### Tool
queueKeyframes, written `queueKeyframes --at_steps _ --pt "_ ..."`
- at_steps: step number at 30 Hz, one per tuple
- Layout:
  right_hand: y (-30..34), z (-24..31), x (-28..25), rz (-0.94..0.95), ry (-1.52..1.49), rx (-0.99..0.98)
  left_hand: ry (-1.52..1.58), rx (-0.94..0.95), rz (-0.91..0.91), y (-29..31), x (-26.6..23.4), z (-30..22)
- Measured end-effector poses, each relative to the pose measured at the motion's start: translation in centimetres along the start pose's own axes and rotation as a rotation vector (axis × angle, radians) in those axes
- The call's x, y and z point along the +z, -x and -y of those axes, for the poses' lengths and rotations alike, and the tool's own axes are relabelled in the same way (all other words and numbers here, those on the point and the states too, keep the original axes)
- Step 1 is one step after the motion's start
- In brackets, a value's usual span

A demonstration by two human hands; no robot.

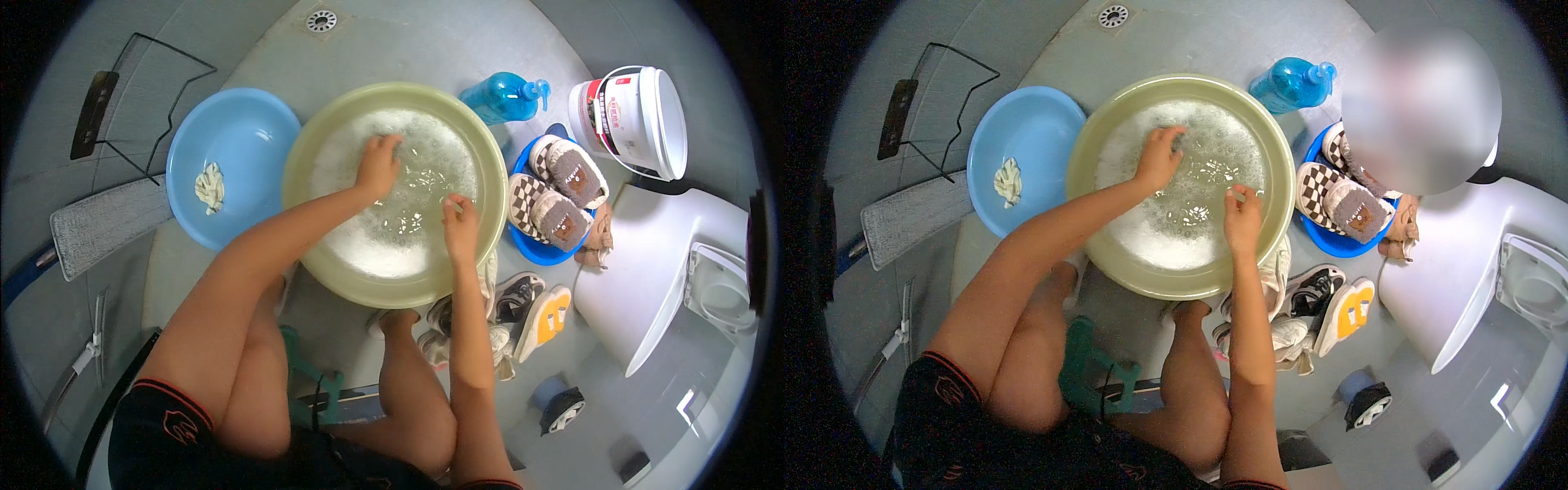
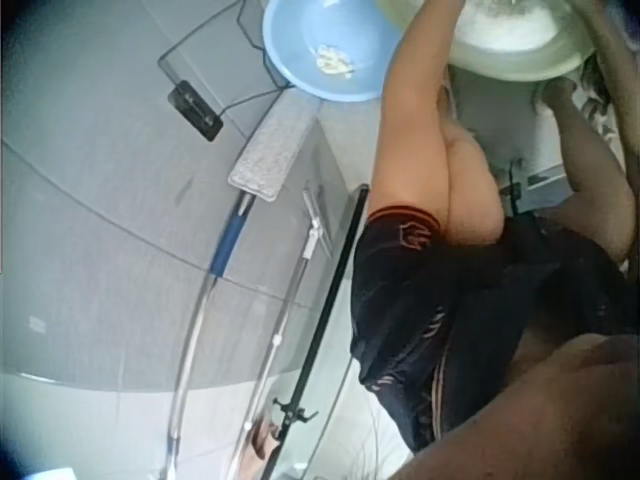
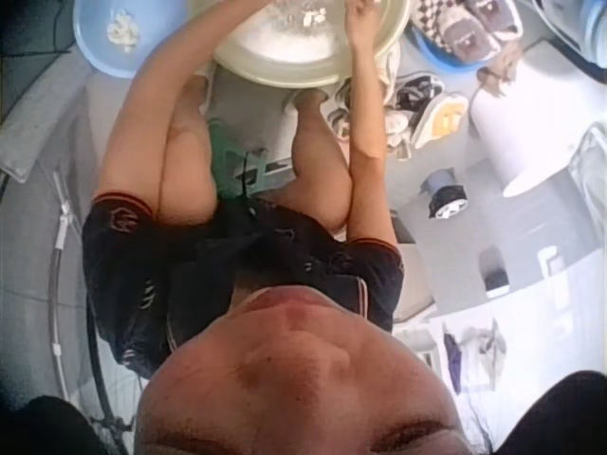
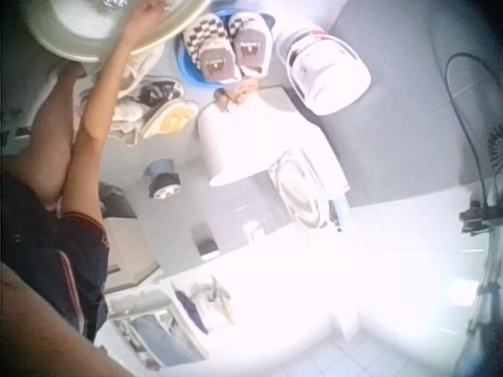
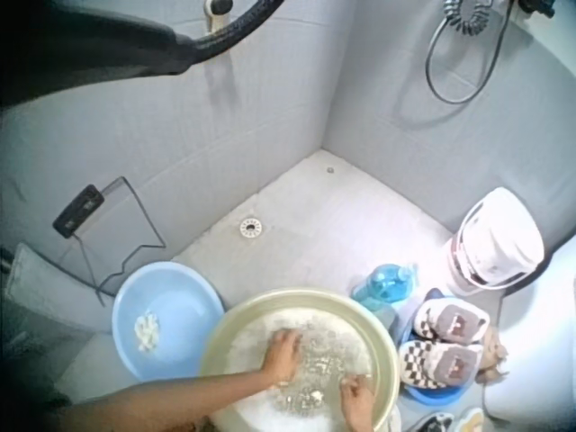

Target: The person washes shoelaces and a white sneaker in a basin of soapy water. They first scrub the laces by hand, then use a pink brush to scrub the sneaker's upper and sole.

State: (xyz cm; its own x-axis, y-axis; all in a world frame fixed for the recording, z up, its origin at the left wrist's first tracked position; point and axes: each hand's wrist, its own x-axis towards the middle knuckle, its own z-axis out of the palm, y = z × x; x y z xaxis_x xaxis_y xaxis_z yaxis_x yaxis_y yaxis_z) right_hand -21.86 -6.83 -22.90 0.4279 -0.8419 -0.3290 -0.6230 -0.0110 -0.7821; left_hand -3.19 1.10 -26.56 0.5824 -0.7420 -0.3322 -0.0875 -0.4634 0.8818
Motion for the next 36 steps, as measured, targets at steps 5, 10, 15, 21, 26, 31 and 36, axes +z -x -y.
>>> queueKeyframes --at_steps 5,10,15,21,26,31,36 --pt "1.3 0.6 0.6 0.054 -0.078 0.056 -0.527 0.168 0.202 0.2 0.0 0.3" --pt "1.8 1.1 0.7 0.057 -0.294 0.144 -0.089 0.217 0.487 0.2 0.2 0.2" --pt "1.7 4.2 0.5 0.153 -0.986 0.210 0.644 -0.070 0.646 5.3 -1.7 -8.0" --pt "1.9 4.2 0.9 0.711 -1.569 0.272 0.231 0.158 0.635 4.7 -2.8 -8.4" --pt "2.9 10.0 0.8 0.417 -1.469 0.368 -0.277 0.569 0.257 9.4 -1.8 -8.8" --pt "2.5 9.8 -0.2 0.394 -1.362 0.239 0.194 0.434 0.211 8.9 -4.1 -9.9" --pt "3.1 11.0 -0.2 0.347 -1.506 0.332 1.016 -0.362 0.387 6.8 -3.8 -8.5"
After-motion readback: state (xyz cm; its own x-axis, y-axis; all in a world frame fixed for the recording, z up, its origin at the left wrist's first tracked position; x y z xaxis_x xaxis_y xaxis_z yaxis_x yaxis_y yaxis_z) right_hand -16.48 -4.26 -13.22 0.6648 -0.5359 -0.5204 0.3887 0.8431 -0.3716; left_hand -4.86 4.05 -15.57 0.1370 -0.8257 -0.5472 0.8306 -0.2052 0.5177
